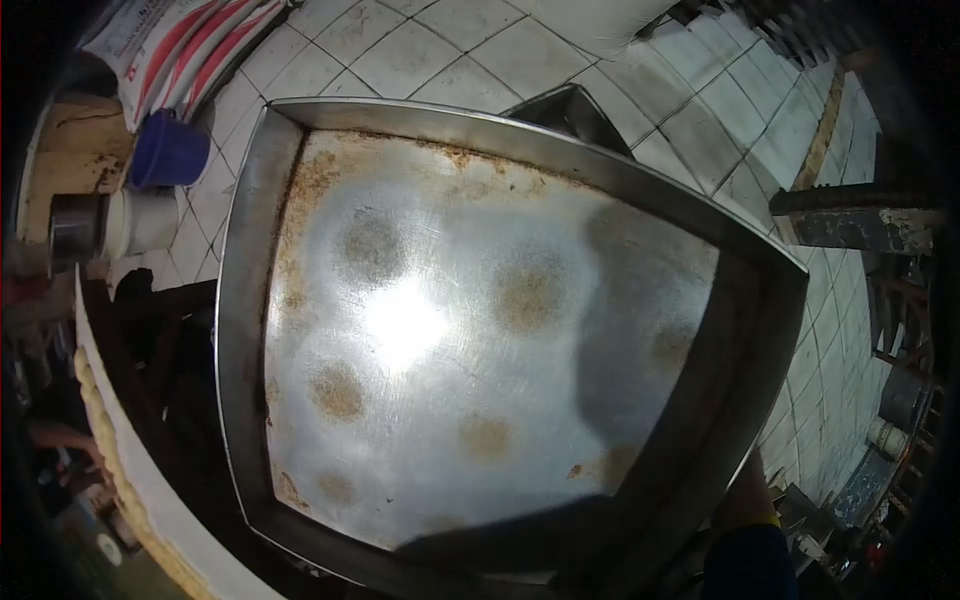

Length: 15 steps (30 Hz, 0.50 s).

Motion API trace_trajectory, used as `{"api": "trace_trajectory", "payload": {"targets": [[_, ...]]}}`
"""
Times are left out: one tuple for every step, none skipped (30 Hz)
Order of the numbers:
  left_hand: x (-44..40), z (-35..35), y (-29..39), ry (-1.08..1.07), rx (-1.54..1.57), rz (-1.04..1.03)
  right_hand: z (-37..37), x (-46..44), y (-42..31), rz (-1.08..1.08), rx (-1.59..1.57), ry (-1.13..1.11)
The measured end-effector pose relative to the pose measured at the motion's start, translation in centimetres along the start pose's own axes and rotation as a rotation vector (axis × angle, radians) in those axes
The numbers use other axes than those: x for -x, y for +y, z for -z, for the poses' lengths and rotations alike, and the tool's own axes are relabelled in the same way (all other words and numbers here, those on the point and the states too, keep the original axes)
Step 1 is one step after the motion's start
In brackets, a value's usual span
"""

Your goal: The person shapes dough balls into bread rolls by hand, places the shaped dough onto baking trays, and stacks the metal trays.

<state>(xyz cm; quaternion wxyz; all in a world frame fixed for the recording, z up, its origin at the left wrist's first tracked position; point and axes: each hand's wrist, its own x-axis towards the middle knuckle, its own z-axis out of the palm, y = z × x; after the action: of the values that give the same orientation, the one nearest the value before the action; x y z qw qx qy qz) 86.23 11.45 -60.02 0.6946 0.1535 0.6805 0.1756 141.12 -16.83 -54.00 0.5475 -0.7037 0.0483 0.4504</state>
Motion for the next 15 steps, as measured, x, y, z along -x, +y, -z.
{"api": "trace_trajectory", "payload": {"targets": [[-0.2,-0.5,0.0,-0.005,-0.008,0.007,0.1,0.3,-0.1,-0.003,-0.003,0.009],[-0.3,-0.9,0.1,-0.010,-0.013,0.008,0.1,0.6,-0.2,-0.003,-0.007,0.020],[-0.3,-1.3,0.4,-0.015,-0.023,0.010,0.0,0.9,-0.5,-0.003,-0.011,0.028],[-0.3,-1.7,0.6,-0.021,-0.028,0.011,-0.1,1.2,-0.6,0.000,-0.014,0.038],[-0.2,-2.0,1.0,-0.028,-0.033,0.011,-0.2,1.6,-0.7,0.000,-0.017,0.047],[0.1,-2.3,1.3,-0.034,-0.039,0.013,-0.4,2.2,-1.0,0.003,-0.019,0.055],[0.3,-2.6,1.5,-0.044,-0.049,0.011,-0.4,2.6,-1.2,0.007,-0.023,0.063],[0.6,-3.0,1.6,-0.052,-0.057,0.012,-0.6,3.3,-1.4,0.007,-0.027,0.073],[1.2,-3.4,2.0,-0.058,-0.064,0.010,-0.6,4.0,-1.8,0.006,-0.028,0.084],[1.9,-4.0,2.2,-0.069,-0.074,0.007,-0.6,5.0,-2.3,0.008,-0.030,0.093],[2.9,-4.4,2.6,-0.081,-0.080,0.001,-0.6,6.1,-2.8,0.012,-0.029,0.100],[4.0,-5.3,3.1,-0.089,-0.089,-0.007,-0.8,7.3,-3.6,0.011,-0.034,0.110],[5.1,-5.9,3.8,-0.108,-0.096,-0.017,-1.2,8.6,-4.7,0.016,-0.034,0.112],[6.4,-6.7,4.4,-0.127,-0.100,-0.027,-1.4,10.1,-5.7,0.018,-0.037,0.117],[8.0,-7.3,4.9,-0.145,-0.110,-0.042,-1.5,11.9,-6.6,0.017,-0.038,0.121]]}}
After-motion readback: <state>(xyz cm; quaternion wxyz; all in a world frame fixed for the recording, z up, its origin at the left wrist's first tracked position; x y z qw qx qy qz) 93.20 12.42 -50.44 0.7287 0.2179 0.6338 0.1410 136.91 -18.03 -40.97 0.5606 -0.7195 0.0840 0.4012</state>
